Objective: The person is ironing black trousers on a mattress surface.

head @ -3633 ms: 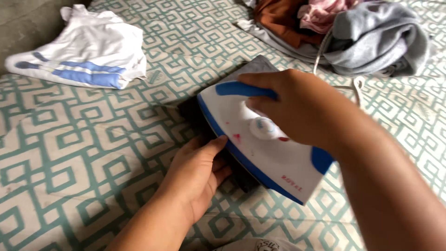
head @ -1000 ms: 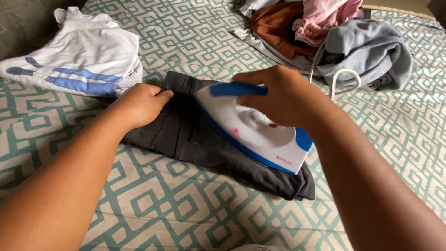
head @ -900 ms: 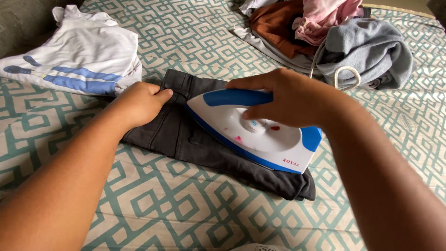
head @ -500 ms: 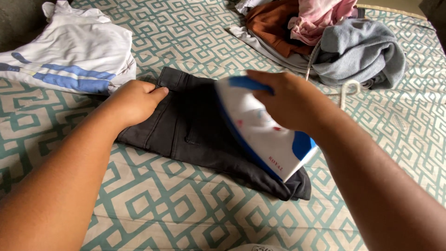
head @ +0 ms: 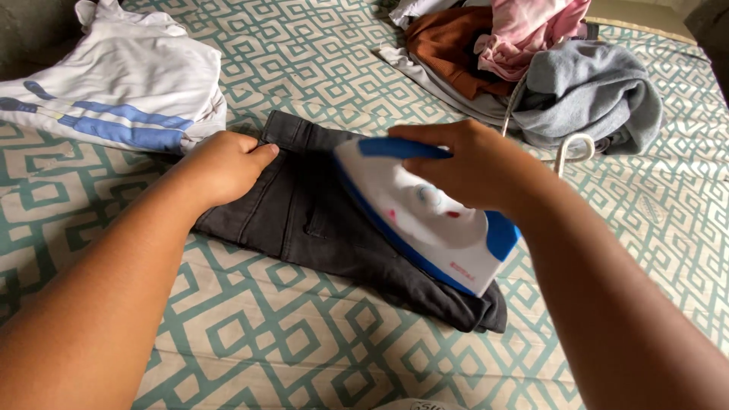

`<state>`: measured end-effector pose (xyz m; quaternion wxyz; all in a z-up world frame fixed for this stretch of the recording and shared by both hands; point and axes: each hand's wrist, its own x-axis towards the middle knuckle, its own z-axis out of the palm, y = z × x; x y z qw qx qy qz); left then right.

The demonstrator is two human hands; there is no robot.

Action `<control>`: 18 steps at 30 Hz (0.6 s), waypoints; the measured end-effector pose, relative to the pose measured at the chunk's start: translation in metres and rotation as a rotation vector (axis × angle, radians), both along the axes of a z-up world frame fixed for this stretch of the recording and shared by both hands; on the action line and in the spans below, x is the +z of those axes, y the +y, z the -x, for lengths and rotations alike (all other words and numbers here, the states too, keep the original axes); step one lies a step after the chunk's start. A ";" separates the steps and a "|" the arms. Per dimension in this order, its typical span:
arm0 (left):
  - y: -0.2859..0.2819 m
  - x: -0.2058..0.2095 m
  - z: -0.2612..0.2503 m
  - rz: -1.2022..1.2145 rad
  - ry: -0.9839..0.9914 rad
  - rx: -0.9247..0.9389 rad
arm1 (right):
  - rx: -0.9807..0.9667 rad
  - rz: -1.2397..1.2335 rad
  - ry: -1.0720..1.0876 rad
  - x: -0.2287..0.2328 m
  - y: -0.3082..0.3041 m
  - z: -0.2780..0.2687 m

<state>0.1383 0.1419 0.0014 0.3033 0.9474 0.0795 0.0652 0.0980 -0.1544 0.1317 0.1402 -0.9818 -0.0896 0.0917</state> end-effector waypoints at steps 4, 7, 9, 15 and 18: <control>0.000 0.000 0.001 0.011 -0.008 -0.005 | 0.063 -0.087 -0.419 -0.039 -0.026 -0.035; 0.002 -0.002 0.000 0.002 -0.029 -0.011 | -0.064 -0.098 -0.337 -0.024 -0.021 -0.024; 0.000 -0.004 -0.001 -0.001 -0.023 -0.021 | -0.130 -0.145 -0.206 -0.009 -0.014 -0.008; 0.003 -0.005 -0.001 -0.004 -0.028 -0.017 | 0.145 0.017 -0.069 -0.003 -0.016 -0.005; 0.000 -0.004 -0.001 -0.003 -0.032 -0.024 | 0.060 0.131 -0.022 0.000 -0.011 0.002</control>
